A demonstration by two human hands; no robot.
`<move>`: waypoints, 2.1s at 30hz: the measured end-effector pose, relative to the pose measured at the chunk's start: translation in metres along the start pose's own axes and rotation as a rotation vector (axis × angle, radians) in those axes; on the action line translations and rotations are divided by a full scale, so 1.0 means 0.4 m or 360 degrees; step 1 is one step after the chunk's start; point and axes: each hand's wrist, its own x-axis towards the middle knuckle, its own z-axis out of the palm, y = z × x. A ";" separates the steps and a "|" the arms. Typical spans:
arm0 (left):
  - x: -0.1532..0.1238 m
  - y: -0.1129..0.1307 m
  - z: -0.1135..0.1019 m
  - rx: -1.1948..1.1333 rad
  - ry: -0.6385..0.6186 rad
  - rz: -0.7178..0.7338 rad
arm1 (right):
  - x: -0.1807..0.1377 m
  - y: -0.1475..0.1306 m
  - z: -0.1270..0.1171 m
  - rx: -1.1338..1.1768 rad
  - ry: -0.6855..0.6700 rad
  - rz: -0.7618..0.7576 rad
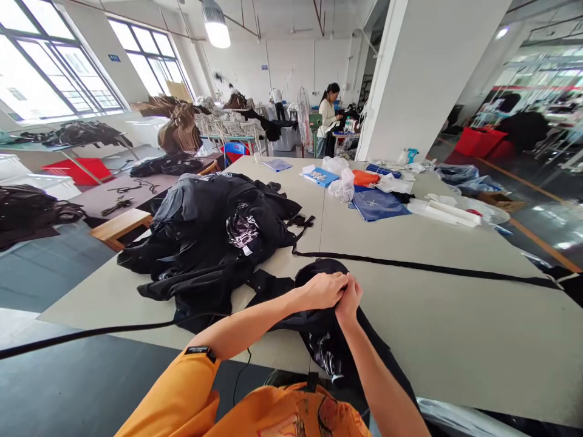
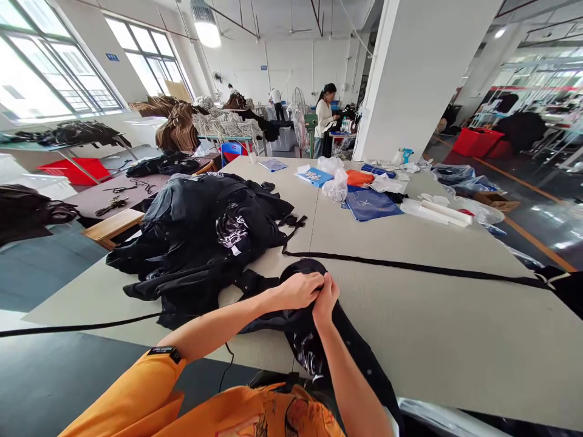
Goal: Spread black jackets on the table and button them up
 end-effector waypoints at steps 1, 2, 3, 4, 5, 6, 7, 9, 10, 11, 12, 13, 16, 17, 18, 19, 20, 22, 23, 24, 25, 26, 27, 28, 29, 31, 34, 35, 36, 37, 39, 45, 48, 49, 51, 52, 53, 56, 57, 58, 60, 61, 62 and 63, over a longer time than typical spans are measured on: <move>0.000 0.010 -0.048 0.0006 0.0114 -0.0008 | 0.019 -0.065 0.018 0.0058 -0.0065 -0.0058; -0.004 0.023 -0.098 0.0001 0.0243 -0.0005 | 0.034 -0.136 0.036 0.0114 -0.0121 -0.0114; -0.012 0.040 -0.150 -0.0009 0.0384 0.0005 | 0.043 -0.211 0.054 0.0152 -0.0205 -0.0177; -0.024 0.059 -0.198 -0.0019 0.0532 0.0023 | 0.048 -0.285 0.070 0.0180 -0.0296 -0.0248; -0.040 0.078 -0.241 -0.0027 0.0679 0.0049 | 0.047 -0.353 0.083 0.0198 -0.0387 -0.0308; -0.059 0.097 -0.275 -0.0036 0.0813 0.0090 | 0.041 -0.410 0.093 0.0198 -0.0471 -0.0361; -0.080 0.113 -0.297 -0.0054 0.0922 0.0140 | 0.032 -0.453 0.098 0.0180 -0.0531 -0.0401; -0.125 0.129 -0.300 -0.0159 0.1057 0.0208 | 0.010 -0.479 0.095 0.0089 -0.0630 -0.0450; -0.146 0.126 -0.280 -0.0265 0.1077 0.0195 | 0.000 -0.461 0.087 0.0013 -0.0679 -0.0461; -0.166 0.115 -0.247 -0.0410 0.1056 0.0133 | -0.009 -0.424 0.076 -0.0085 -0.0740 -0.0463; -0.184 0.096 -0.203 -0.0589 0.0986 0.0025 | -0.017 -0.371 0.061 -0.0201 -0.0811 -0.0456; -0.201 0.072 -0.151 -0.0789 0.0873 -0.0120 | -0.022 -0.305 0.045 -0.0331 -0.0886 -0.0435; -0.253 -0.009 0.026 -0.1348 0.0406 -0.0628 | -0.039 -0.090 -0.015 -0.0701 -0.1122 -0.0305; -0.272 -0.030 0.081 -0.1482 0.0261 -0.0779 | -0.048 -0.028 -0.038 -0.0798 -0.1213 -0.0253; -0.293 -0.044 0.129 -0.1590 0.0133 -0.0907 | -0.060 0.022 -0.061 -0.0879 -0.1292 -0.0197; -0.313 -0.051 0.169 -0.1684 0.0009 -0.1010 | -0.073 0.059 -0.083 -0.0938 -0.1355 -0.0142; -0.331 -0.051 0.198 -0.1778 -0.0114 -0.1087 | -0.086 0.081 -0.103 -0.0975 -0.1392 -0.0097; -0.355 -0.038 0.230 -0.2014 -0.0322 -0.1208 | -0.108 0.084 -0.134 -0.0987 -0.1390 -0.0054; -0.358 -0.027 0.234 -0.2161 -0.0386 -0.1264 | -0.114 0.070 -0.144 -0.0969 -0.1375 -0.0063; -0.357 -0.016 0.232 -0.2319 -0.0411 -0.1321 | -0.116 0.052 -0.151 -0.0942 -0.1373 -0.0082; -0.351 -0.006 0.227 -0.2479 -0.0398 -0.1372 | -0.118 0.031 -0.154 -0.0904 -0.1390 -0.0103; -0.343 0.004 0.219 -0.2629 -0.0364 -0.1409 | -0.118 0.011 -0.156 -0.0867 -0.1425 -0.0128; -0.335 0.012 0.209 -0.2755 -0.0324 -0.1427 | -0.120 -0.007 -0.158 -0.0836 -0.1469 -0.0157; -0.328 0.019 0.199 -0.2851 -0.0289 -0.1428 | -0.122 -0.021 -0.161 -0.0814 -0.1517 -0.0191; -0.323 0.025 0.190 -0.2913 -0.0263 -0.1422 | -0.126 -0.031 -0.167 -0.0803 -0.1562 -0.0229; -0.319 0.035 0.178 -0.2960 -0.0228 -0.1420 | -0.137 -0.036 -0.186 -0.0808 -0.1628 -0.0297; -0.323 0.045 0.183 -0.2930 -0.0157 -0.1499 | -0.153 -0.021 -0.217 -0.0905 -0.1675 -0.0377; -0.324 0.047 0.190 -0.2916 -0.0135 -0.1535 | -0.158 -0.013 -0.225 -0.0978 -0.1683 -0.0425; -0.323 0.048 0.197 -0.2902 -0.0117 -0.1561 | -0.162 -0.005 -0.230 -0.1068 -0.1695 -0.0492; -0.322 0.049 0.205 -0.2889 -0.0092 -0.1576 | -0.166 0.001 -0.233 -0.1169 -0.1711 -0.0574; -0.318 0.049 0.217 -0.2864 -0.0009 -0.1586 | -0.170 0.011 -0.233 -0.1369 -0.1762 -0.0745; -0.305 0.042 0.230 -0.2781 0.0205 -0.1656 | -0.159 0.013 -0.228 -0.1777 -0.1939 -0.1020; -0.301 0.034 0.237 -0.2761 0.0235 -0.1657 | -0.159 0.008 -0.222 -0.1902 -0.1941 -0.1089; -0.300 0.030 0.240 -0.2752 0.0241 -0.1657 | -0.161 0.006 -0.219 -0.1952 -0.1931 -0.1113; -0.296 0.023 0.243 -0.2737 0.0242 -0.1696 | -0.171 0.003 -0.214 -0.2070 -0.1896 -0.1153; -0.295 0.020 0.243 -0.2737 0.0242 -0.1738 | -0.177 0.003 -0.211 -0.2129 -0.1877 -0.1164; -0.294 0.016 0.243 -0.2746 0.0244 -0.1791 | -0.183 0.003 -0.209 -0.2181 -0.1861 -0.1163; -0.294 0.011 0.241 -0.2847 0.0248 -0.1920 | -0.203 0.011 -0.204 -0.2289 -0.1804 -0.1082; -0.295 0.012 0.243 -0.2896 0.0240 -0.1908 | -0.210 0.015 -0.202 -0.2303 -0.1775 -0.1037; -0.297 0.014 0.246 -0.2925 0.0231 -0.1871 | -0.216 0.020 -0.200 -0.2294 -0.1747 -0.0991; -0.299 0.021 0.258 -0.2900 0.0244 -0.1796 | -0.227 0.032 -0.196 -0.2193 -0.1717 -0.0910; -0.300 0.026 0.265 -0.2864 0.0264 -0.1782 | -0.232 0.038 -0.196 -0.2104 -0.1712 -0.0868; -0.300 0.030 0.273 -0.2830 0.0292 -0.1790 | -0.235 0.044 -0.196 -0.1992 -0.1710 -0.0821; -0.299 0.035 0.279 -0.2808 0.0326 -0.1803 | -0.236 0.050 -0.197 -0.1861 -0.1701 -0.0767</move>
